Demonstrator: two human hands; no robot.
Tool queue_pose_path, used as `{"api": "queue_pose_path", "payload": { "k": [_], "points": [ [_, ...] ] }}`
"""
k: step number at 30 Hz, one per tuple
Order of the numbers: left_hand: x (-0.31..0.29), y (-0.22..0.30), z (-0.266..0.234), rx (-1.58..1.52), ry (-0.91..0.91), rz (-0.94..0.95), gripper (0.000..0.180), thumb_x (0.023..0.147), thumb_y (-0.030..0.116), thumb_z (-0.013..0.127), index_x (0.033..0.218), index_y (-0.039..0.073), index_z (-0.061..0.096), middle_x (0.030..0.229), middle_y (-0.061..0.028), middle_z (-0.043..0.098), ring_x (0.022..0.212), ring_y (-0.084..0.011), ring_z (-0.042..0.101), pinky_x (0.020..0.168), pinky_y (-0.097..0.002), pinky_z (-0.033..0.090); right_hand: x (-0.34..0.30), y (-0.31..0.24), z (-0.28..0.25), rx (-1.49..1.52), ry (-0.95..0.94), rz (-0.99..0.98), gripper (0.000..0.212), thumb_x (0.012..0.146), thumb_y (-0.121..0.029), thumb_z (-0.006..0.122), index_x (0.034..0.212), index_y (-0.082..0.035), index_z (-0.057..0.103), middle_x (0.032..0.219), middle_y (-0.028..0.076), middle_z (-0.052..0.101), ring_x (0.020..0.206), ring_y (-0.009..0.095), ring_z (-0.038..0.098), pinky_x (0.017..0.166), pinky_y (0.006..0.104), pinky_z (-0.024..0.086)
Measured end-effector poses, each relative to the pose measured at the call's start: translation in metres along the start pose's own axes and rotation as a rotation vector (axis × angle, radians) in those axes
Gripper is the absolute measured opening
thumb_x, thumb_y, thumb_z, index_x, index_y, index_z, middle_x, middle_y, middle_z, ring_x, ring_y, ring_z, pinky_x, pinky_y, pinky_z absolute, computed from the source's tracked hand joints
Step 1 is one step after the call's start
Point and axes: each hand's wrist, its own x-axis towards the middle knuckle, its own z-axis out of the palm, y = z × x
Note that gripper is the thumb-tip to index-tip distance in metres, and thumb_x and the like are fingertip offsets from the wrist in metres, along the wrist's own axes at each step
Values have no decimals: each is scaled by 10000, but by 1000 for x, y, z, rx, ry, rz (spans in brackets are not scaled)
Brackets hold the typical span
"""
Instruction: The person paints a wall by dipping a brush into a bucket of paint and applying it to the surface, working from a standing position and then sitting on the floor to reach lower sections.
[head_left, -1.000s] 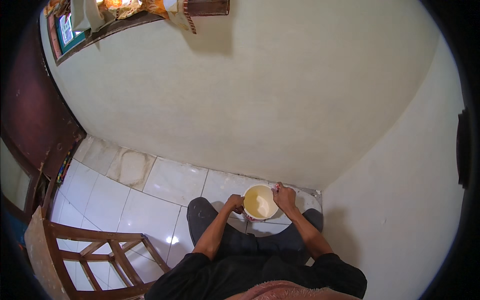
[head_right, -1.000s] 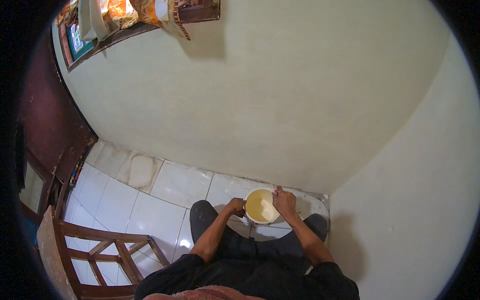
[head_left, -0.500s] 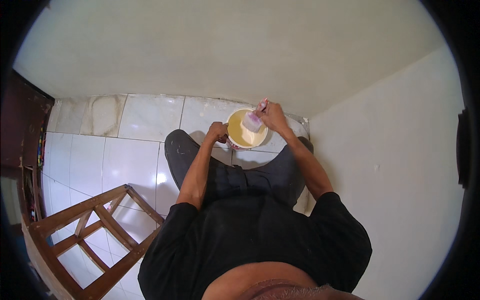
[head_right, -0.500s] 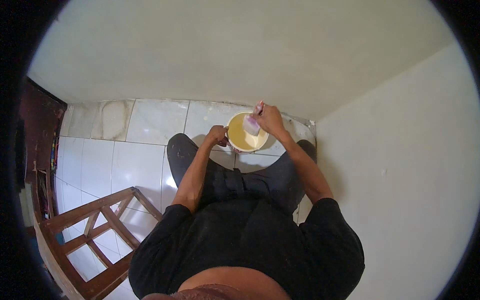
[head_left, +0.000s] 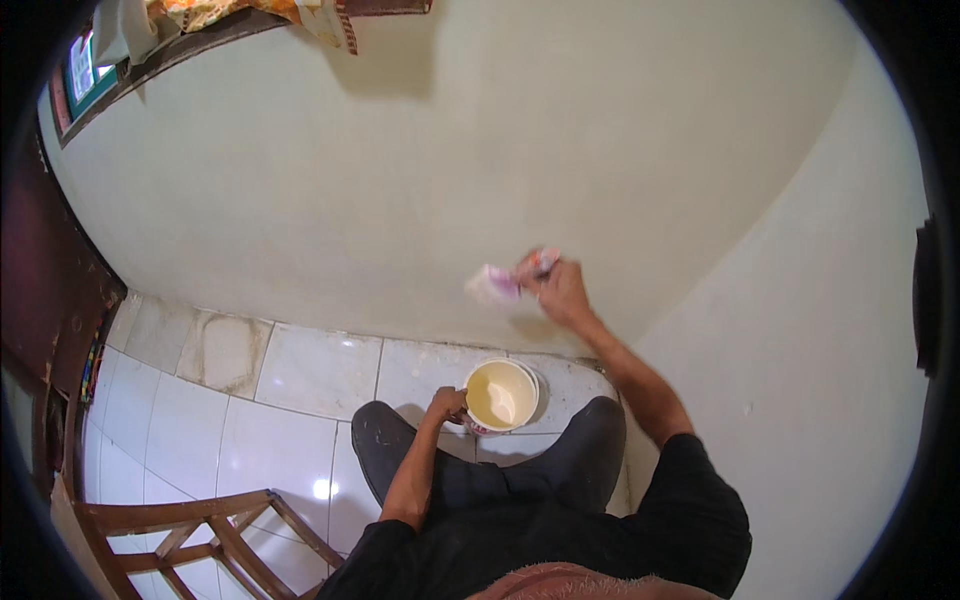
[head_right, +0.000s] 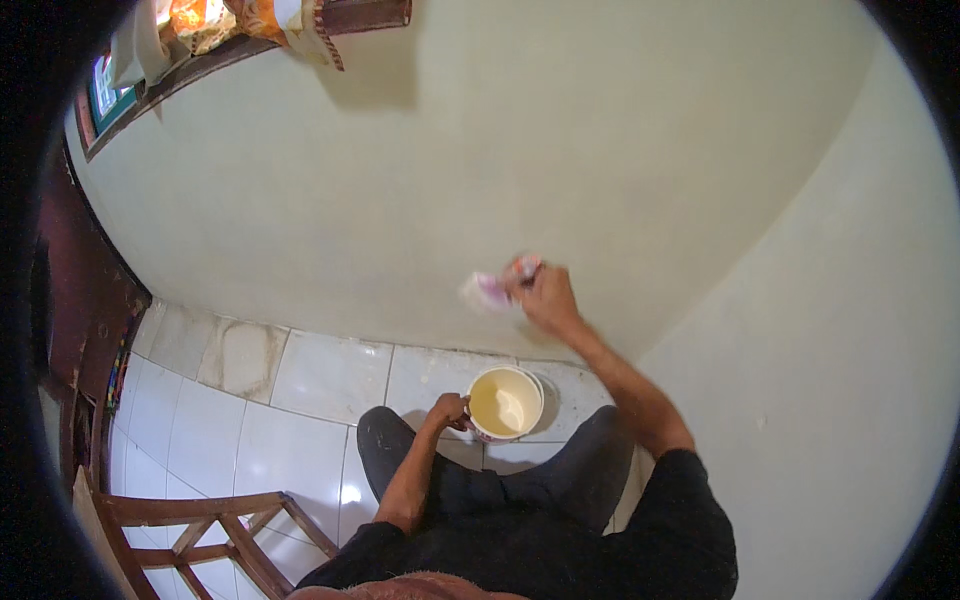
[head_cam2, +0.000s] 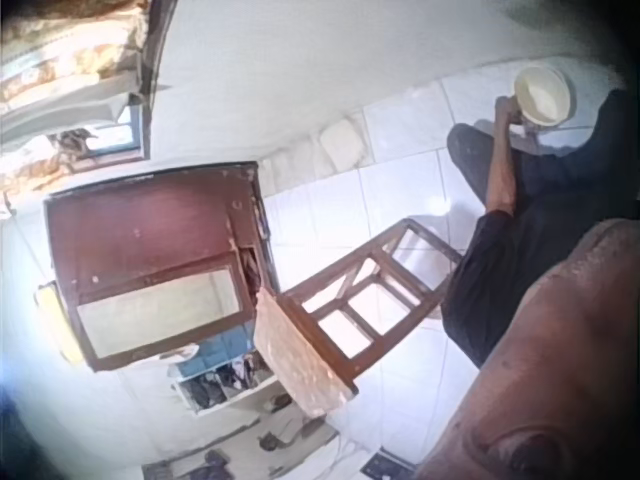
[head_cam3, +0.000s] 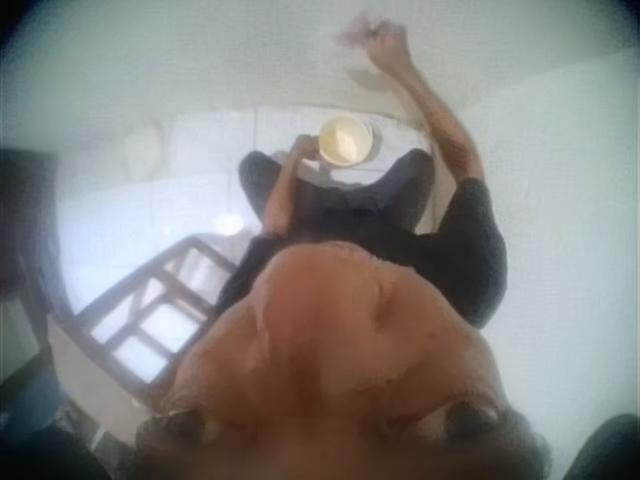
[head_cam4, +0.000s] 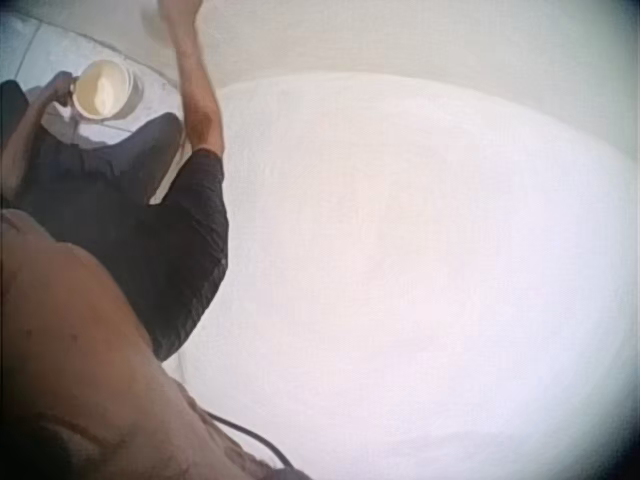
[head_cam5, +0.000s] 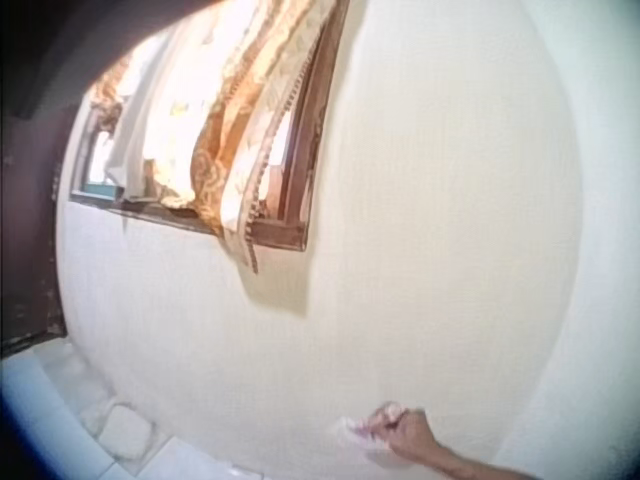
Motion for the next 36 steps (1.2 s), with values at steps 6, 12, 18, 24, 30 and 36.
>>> {"api": "queue_pose_path", "payload": {
  "k": [6,12,18,24,30,36],
  "points": [
    [-14,2,-8,26,122,107,347,868,255,540,736,-55,626,731,-202,656,615,-281,659,562,-371,573,153,-124,-27,10,62,-429,102,820,2,638,752,38,571,734,35,596,691,82,546,631,250,469],
    [-47,30,4,-169,125,-10,491,897,328,498,764,-131,611,751,-234,645,573,-309,652,488,-400,573,239,-227,-79,-378,376,-924,131,757,-154,690,783,-55,608,555,64,557,423,158,484,447,297,408],
    [-19,-22,-45,87,306,222,486,890,311,504,780,-153,600,755,-247,638,585,-332,646,495,-408,572,267,-351,-56,-795,577,-1338,176,880,-121,539,717,-69,499,491,25,462,387,140,427,387,297,394],
    [-37,4,-19,-98,147,62,473,883,327,509,787,-122,621,738,-240,640,580,-307,644,506,-401,571,187,-189,10,-893,296,-1243,212,808,-104,543,1011,-46,567,837,111,608,694,237,621,586,366,521],
    [-12,-18,-22,26,282,173,474,881,351,500,749,-80,646,673,-205,646,598,-286,654,579,-382,544,131,-159,44,-587,-94,-1004,86,758,-57,570,815,-110,535,693,58,579,588,241,584,485,378,454],
    [0,-11,-16,185,220,174,492,876,366,496,740,-83,645,737,-240,648,698,-325,664,643,-394,534,252,-274,-45,-624,308,-1065,314,786,-246,697,679,-45,481,494,51,412,464,111,381,469,294,368]
  ]
}}
